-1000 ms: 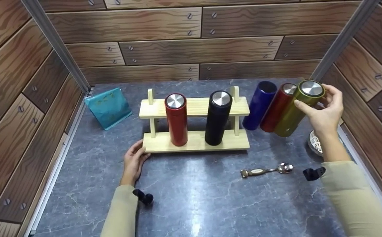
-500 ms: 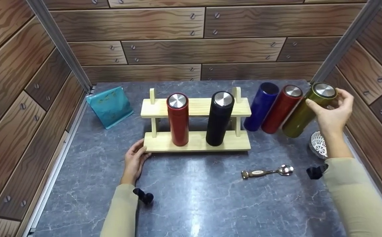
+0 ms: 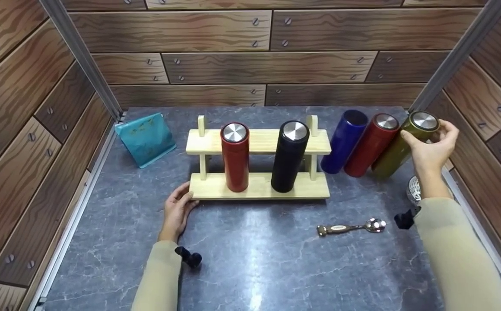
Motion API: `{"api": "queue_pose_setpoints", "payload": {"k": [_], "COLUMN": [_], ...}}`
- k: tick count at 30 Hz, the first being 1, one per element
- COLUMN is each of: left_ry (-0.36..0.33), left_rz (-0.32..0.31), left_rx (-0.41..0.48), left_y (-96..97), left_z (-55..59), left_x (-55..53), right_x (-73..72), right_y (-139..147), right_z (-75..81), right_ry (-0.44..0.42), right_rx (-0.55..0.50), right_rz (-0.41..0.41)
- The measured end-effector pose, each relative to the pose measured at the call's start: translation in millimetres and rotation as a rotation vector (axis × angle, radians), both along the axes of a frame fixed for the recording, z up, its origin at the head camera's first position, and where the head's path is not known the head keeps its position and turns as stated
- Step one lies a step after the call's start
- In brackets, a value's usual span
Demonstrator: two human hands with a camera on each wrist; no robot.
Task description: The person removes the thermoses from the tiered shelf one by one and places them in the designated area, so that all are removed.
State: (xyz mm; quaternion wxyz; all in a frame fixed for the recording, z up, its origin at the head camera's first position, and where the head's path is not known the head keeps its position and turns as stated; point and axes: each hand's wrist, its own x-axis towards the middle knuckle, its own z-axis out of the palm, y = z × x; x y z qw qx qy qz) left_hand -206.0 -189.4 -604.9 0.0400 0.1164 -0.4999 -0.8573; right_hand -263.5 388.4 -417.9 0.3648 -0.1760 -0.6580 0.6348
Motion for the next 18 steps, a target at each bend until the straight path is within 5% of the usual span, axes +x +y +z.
{"api": "queue_pose_setpoints", "payload": {"k": [10, 18], "left_ry": [-0.023, -0.026], "left_rz": [0.003, 0.005], "left_rx": [-0.033, -0.035], "left_y": [0.9, 0.8], "left_z": [0.6, -0.4], "left_x": [0.3, -0.4], "right_x": [-9.1, -14.7], "right_y": [5.1, 6.3], "right_z": [-12.1, -19.3], "right_ry": [-0.071, -0.126], "right_rx": [-0.07, 0.009], "right_rz": [-0.012, -0.035]}}
